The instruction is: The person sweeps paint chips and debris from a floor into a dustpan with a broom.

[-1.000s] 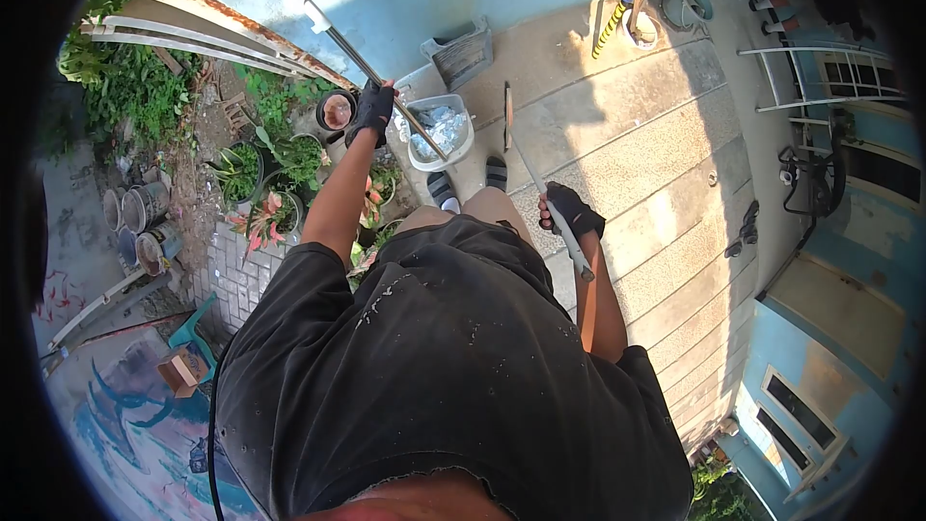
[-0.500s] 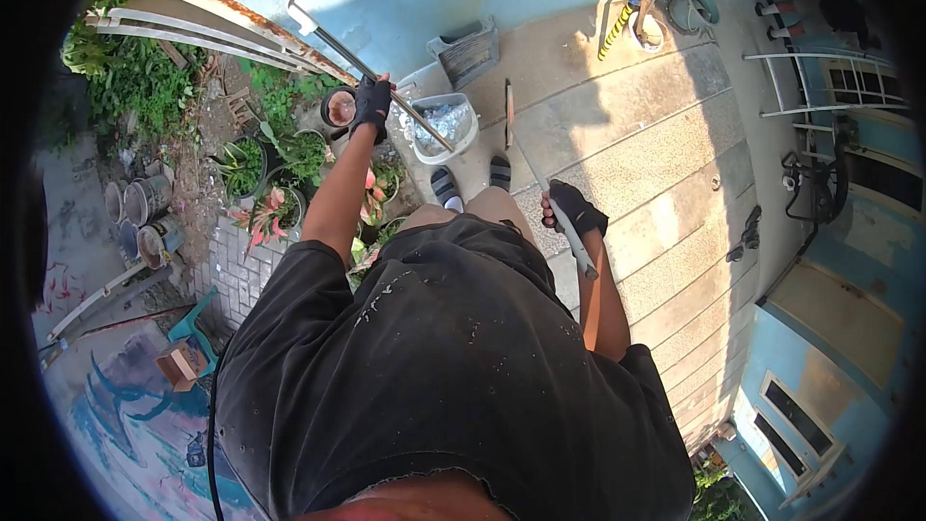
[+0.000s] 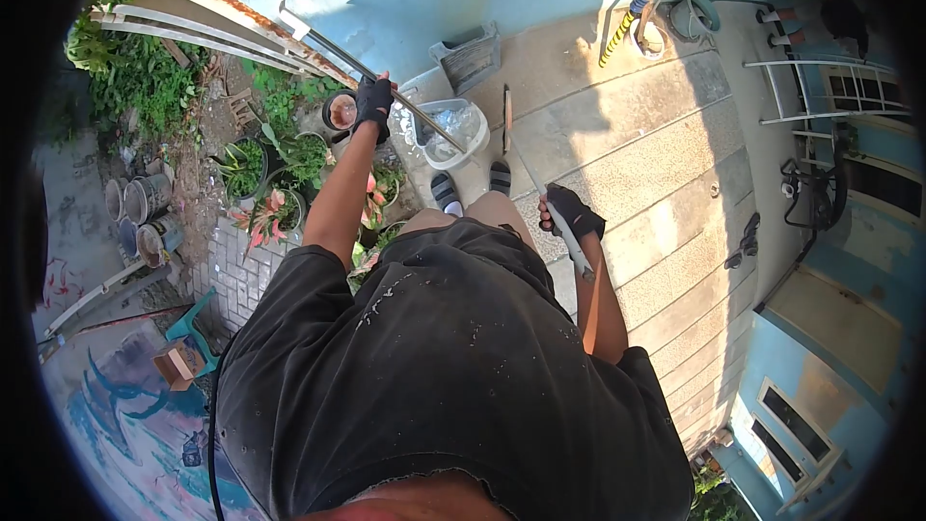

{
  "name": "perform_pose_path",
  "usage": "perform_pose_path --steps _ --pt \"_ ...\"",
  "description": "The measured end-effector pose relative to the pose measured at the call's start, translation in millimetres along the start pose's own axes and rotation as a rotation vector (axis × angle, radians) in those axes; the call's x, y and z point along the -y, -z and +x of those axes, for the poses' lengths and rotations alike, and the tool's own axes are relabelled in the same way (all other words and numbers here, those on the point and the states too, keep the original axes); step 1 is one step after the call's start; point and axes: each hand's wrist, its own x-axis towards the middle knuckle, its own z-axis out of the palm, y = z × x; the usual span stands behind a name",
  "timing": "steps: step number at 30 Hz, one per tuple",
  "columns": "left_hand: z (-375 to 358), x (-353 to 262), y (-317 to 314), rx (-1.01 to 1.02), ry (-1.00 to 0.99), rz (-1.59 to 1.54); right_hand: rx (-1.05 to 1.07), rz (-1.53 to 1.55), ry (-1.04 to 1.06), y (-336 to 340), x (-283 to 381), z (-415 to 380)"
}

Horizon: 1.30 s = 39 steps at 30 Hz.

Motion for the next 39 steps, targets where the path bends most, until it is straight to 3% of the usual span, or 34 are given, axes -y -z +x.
perform_pose_path --steps 9,12,16,19,22,26,30,39 --pt "-21.1 -23.0 5.9 -0.043 -0.004 -0.081 -0.014 -0.036 -0.003 -1.1 -4.2 -2.9" --pt "-15.3 -23.0 6.0 -0.036 0.081 -0.074 0.017 -0.024 -0.018 1.5 -0.5 1.4" --pt "-3.4 -1.9 5.1 -0.074 0.029 -0.084 0.009 -0.025 -0.031 -0.9 -0.5 0.5" --pt "3.7 2.1 0.0 -0.042 0.248 -0.269 -0.006 -0.035 -0.014 -7.0 5.7 -5.1" --pt "-6.6 -3.3 4.1 -0.084 0.095 -0.131 -0.016 -0.054 0.001 -4.9 5.0 -7.1" --pt "-3.7 3.4 3.0 -0.064 0.182 -0.299 0.013 -0.045 -0.016 0.6 8.6 -3.5" --pt "-2.4 18.5 6.5 -0.042 0.108 -0.187 -0.007 -0.052 -0.022 9.4 8.5 1.0" --pt "-63.1 -22.8 24.0 0.025 0.005 -0.166 -0.004 -0.029 -0.062 19.1 29.0 6.8"
